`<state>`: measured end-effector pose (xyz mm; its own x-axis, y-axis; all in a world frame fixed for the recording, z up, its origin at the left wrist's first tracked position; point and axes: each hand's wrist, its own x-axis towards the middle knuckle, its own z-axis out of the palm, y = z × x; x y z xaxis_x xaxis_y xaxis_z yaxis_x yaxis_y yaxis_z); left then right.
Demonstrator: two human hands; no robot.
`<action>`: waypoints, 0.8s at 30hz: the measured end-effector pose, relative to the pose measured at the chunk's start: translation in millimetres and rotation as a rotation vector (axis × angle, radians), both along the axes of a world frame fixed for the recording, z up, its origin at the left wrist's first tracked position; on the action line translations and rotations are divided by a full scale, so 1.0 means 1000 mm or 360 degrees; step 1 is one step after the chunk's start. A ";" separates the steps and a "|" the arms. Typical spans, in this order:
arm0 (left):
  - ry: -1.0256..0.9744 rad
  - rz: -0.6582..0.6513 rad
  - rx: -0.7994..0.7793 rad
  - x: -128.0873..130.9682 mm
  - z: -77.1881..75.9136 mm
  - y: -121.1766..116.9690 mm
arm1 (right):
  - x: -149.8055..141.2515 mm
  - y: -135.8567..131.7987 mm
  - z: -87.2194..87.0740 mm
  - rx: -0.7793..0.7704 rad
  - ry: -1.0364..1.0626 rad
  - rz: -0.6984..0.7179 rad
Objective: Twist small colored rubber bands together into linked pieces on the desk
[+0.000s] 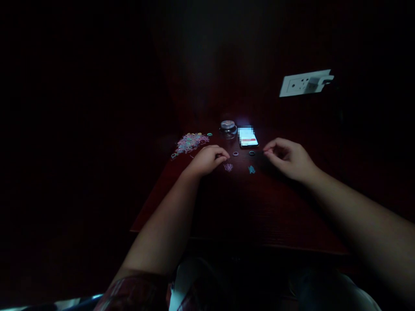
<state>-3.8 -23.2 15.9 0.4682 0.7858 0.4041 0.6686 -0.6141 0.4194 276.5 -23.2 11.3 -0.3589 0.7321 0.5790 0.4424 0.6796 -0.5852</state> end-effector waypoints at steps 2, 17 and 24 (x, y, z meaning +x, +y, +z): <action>0.0025 -0.0048 -0.0074 -0.004 -0.005 0.004 | 0.003 0.003 -0.001 0.0009 -0.0011 -0.0037; 0.0021 0.0085 -0.0053 -0.003 -0.014 0.008 | 0.012 0.012 0.000 -0.0047 0.0064 -0.0209; 0.0148 0.0001 -0.0237 0.003 -0.012 -0.004 | 0.011 0.012 0.000 -0.0011 0.0065 -0.0228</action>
<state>-0.5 -27.0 4.2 0.4975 0.8341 0.2382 0.7092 -0.5492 0.4420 287.4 -10.9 11.7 -0.2268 0.7782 0.5857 0.5102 0.6072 -0.6091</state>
